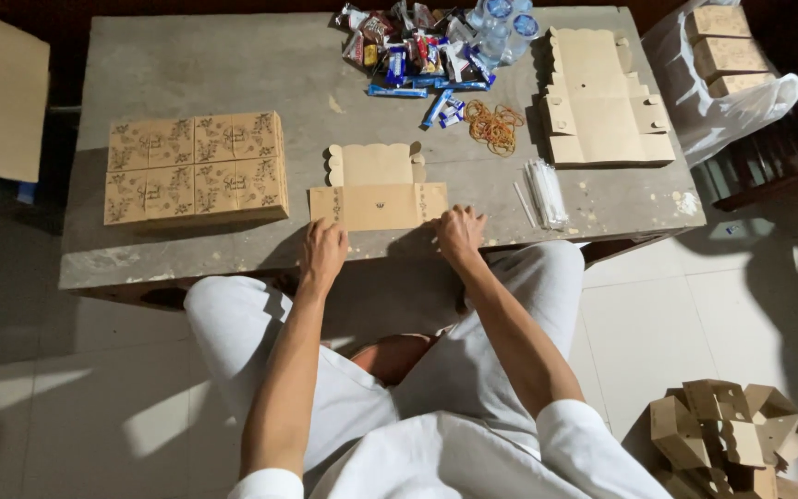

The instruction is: Folding a pre-cut cardboard box into its final shape on a work surface.

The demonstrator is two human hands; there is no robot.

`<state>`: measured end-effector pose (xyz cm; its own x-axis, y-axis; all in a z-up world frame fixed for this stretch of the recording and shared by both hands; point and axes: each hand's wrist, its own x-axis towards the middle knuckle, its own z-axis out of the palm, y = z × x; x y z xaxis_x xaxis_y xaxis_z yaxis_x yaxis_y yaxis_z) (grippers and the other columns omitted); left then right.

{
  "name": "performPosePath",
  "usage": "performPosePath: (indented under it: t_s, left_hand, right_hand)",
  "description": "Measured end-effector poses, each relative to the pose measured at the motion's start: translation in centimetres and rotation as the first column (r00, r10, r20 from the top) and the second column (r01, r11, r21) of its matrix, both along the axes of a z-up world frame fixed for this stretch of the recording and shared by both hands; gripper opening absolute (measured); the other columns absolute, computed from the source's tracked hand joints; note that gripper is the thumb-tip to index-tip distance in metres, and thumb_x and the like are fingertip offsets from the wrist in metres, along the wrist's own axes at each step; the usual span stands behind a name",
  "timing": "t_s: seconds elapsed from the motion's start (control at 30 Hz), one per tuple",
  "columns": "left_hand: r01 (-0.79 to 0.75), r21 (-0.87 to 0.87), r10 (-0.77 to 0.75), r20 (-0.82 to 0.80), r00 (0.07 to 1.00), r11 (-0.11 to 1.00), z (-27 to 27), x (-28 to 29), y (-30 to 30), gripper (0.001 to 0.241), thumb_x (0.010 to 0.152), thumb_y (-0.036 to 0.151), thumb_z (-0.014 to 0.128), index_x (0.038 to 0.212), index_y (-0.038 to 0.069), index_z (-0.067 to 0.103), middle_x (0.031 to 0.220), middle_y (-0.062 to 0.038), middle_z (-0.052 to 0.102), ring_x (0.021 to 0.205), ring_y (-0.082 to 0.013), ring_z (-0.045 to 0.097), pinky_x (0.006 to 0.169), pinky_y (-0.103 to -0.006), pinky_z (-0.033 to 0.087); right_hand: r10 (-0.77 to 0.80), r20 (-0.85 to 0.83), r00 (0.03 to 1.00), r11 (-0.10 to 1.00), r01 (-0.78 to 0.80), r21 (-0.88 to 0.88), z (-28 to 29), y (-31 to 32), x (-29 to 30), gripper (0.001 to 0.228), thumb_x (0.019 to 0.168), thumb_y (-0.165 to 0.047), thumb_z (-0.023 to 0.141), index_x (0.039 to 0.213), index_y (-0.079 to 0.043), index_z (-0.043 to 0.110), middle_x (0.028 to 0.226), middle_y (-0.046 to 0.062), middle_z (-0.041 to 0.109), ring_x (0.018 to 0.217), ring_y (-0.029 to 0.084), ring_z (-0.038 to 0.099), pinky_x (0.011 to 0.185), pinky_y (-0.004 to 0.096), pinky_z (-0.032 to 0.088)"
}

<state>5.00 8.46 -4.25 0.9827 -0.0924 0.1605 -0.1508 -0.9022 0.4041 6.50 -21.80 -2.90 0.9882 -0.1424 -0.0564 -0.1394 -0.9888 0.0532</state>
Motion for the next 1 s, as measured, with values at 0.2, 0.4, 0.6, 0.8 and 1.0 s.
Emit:
performPosePath:
  t_s: [0.2, 0.4, 0.6, 0.8, 1.0]
  left_hand:
    - [0.044, 0.275, -0.042, -0.012, 0.999, 0.960, 0.3, 4.3, -0.5, 0.017, 0.093, 0.014, 0.060, 0.089, 0.010, 0.076, 0.087, -0.012, 0.072, 0.088, -0.0314, 0.074, 0.068, -0.0432, 0.061]
    - [0.076, 0.337, -0.011, -0.191, 0.982, 0.938, 1.1, 8.5, -1.3, 0.036, 0.086, 0.014, 0.071, 0.122, 0.012, 0.066, 0.112, -0.017, 0.066, 0.107, -0.0398, 0.063, 0.076, -0.0575, 0.053]
    - [0.176, 0.512, -0.017, -0.300, 0.954, 0.841, 4.1, 11.4, -4.0, 0.073, 0.088, 0.022, 0.072, 0.155, 0.023, 0.043, 0.157, -0.017, 0.040, 0.140, -0.0402, 0.040, 0.096, -0.0691, 0.043]
    - [0.321, 0.615, -0.078, -0.388, 0.918, 0.721, 8.7, 12.4, -6.8, 0.079, 0.099, 0.031, 0.066, 0.164, 0.032, 0.022, 0.170, -0.008, 0.025, 0.155, -0.0345, 0.021, 0.117, -0.0669, 0.025]
    - [0.433, 0.649, -0.108, -0.478, 0.872, 0.625, 7.8, 14.7, -8.1, 0.089, 0.091, 0.020, 0.074, 0.161, 0.040, 0.022, 0.174, -0.003, 0.005, 0.159, -0.0334, 0.010, 0.119, -0.0729, 0.014]
  right_hand:
    - [0.052, -0.126, 0.991, 0.989, -0.069, -0.129, 2.5, 1.5, 3.9, 0.027, 0.094, -0.047, 0.063, 0.104, -0.027, 0.078, 0.108, -0.001, 0.072, 0.104, 0.023, 0.065, 0.088, 0.048, 0.044]
    - [0.217, -0.148, 0.965, 0.944, -0.246, -0.221, 7.1, 4.7, 6.0, 0.051, 0.092, -0.032, 0.071, 0.141, -0.025, 0.056, 0.126, 0.007, 0.049, 0.113, 0.032, 0.051, 0.084, 0.047, 0.043]
    - [0.396, -0.272, 0.877, 0.750, -0.479, -0.456, 9.1, 8.0, 7.7, 0.084, 0.093, -0.040, 0.074, 0.163, -0.032, 0.028, 0.167, 0.012, 0.025, 0.151, 0.040, 0.023, 0.111, 0.056, 0.033]
    - [0.459, -0.336, 0.822, 0.631, -0.568, -0.528, 4.7, 8.6, 10.8, 0.076, 0.089, -0.042, 0.074, 0.156, -0.041, 0.038, 0.171, 0.005, 0.019, 0.152, 0.040, 0.015, 0.112, 0.065, 0.024]
    - [0.522, -0.370, 0.768, 0.589, -0.639, -0.495, 3.5, 7.8, 11.8, 0.085, 0.084, -0.048, 0.078, 0.156, -0.043, 0.035, 0.171, 0.004, 0.018, 0.155, 0.041, 0.011, 0.114, 0.073, 0.020]
